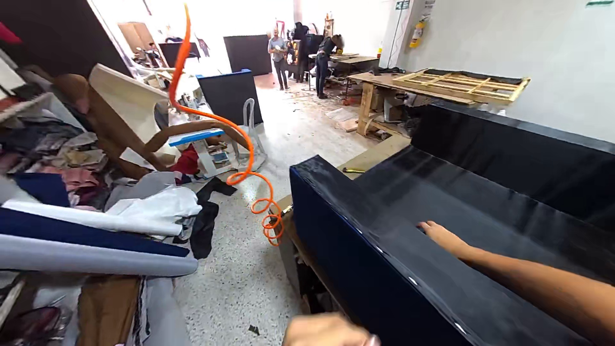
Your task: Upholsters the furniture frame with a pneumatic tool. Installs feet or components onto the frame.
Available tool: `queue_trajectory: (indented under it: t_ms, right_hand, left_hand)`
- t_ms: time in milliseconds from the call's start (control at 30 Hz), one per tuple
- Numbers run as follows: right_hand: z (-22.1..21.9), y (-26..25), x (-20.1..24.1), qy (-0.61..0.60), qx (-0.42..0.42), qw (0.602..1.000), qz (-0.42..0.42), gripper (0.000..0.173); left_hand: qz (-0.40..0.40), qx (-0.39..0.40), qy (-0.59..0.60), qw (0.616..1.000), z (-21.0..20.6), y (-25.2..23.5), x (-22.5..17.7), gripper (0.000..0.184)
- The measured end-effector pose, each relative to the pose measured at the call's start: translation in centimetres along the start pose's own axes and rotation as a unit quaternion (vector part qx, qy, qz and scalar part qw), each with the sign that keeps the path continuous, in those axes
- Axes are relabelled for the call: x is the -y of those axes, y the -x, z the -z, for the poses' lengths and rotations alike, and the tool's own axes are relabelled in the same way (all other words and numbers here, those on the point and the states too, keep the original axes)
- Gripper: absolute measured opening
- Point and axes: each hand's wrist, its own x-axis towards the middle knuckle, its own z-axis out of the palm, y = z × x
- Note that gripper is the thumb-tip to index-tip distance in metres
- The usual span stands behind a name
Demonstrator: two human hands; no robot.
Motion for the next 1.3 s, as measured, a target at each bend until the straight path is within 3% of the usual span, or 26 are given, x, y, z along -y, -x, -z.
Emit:
queue_trajectory:
  t_ms: [100,200,233,300,367,400,467,567,700,767,833,967,1033,1133,1300]
  right_hand:
    - [0.7,-0.2,-0.6,-0.015,-0.013,1.000,0.004,0.051]
    - [4.2,1.8,-1.0,-0.130,-0.086,0.986,-0.065,0.056]
    - [5.8,2.9,-0.5,-0.210,-0.123,0.965,-0.095,0.055]
    - [10.0,5.0,1.7,-0.405,-0.198,0.880,-0.151,0.045]
    - [13.5,6.9,4.9,-0.517,-0.235,0.799,-0.196,0.025]
    - [14.5,7.6,6.4,-0.547,-0.238,0.776,-0.207,0.018]
    - [16.0,8.8,9.8,-0.571,-0.246,0.753,-0.215,0.022]
    - [17.5,10.0,16.8,-0.554,-0.241,0.777,-0.175,0.035]
    - [17.6,7.6,26.4,-0.330,-0.264,0.902,-0.091,0.076]
    - [16.4,4.9,30.6,-0.236,-0.312,0.919,-0.054,0.066]
    - [15.4,2.4,34.3,-0.183,-0.343,0.921,-0.035,0.057]
    - [13.1,-1.3,37.6,-0.212,-0.344,0.914,-0.047,0.077]
    - [12.0,-2.0,38.1,-0.277,-0.363,0.887,-0.062,0.082]
    - [11.4,-2.2,38.4,-0.320,-0.401,0.856,-0.063,0.070]
    - [11.4,-2.3,38.3,-0.240,-0.390,0.887,-0.054,0.062]
  left_hand:
    - [-0.074,-0.005,-0.030,0.997,2.4,-11.0,3.7,0.028]
    - [-0.059,0.023,-0.199,0.978,6.3,-20.5,9.1,0.026]
    - [-0.049,0.054,-0.237,0.969,8.0,-23.4,11.1,0.029]
    - [-0.014,0.130,-0.253,0.959,11.7,-28.7,14.8,0.035]
    - [0.044,0.237,-0.211,0.947,15.5,-32.5,17.7,0.037]
    - [0.075,0.309,-0.185,0.930,17.5,-33.8,18.9,0.041]
    - [0.118,0.438,-0.136,0.881,21.0,-36.0,20.5,0.049]
    - [0.092,0.531,-0.033,0.842,23.6,-38.6,23.1,0.055]
    - [-0.094,0.555,0.013,0.826,20.5,-40.6,25.1,0.083]
    - [-0.142,0.569,0.061,0.807,18.2,-40.0,26.0,0.098]
    - [-0.139,0.561,0.112,0.808,17.1,-38.2,26.9,0.111]
    - [-0.121,0.488,0.109,0.857,16.8,-34.7,28.5,0.114]
    - [-0.109,0.461,0.118,0.873,16.7,-33.9,28.6,0.109]
    - [-0.079,0.432,0.143,0.887,16.3,-33.3,28.6,0.106]
    - [-0.047,0.425,0.176,0.887,16.2,-33.1,28.9,0.099]
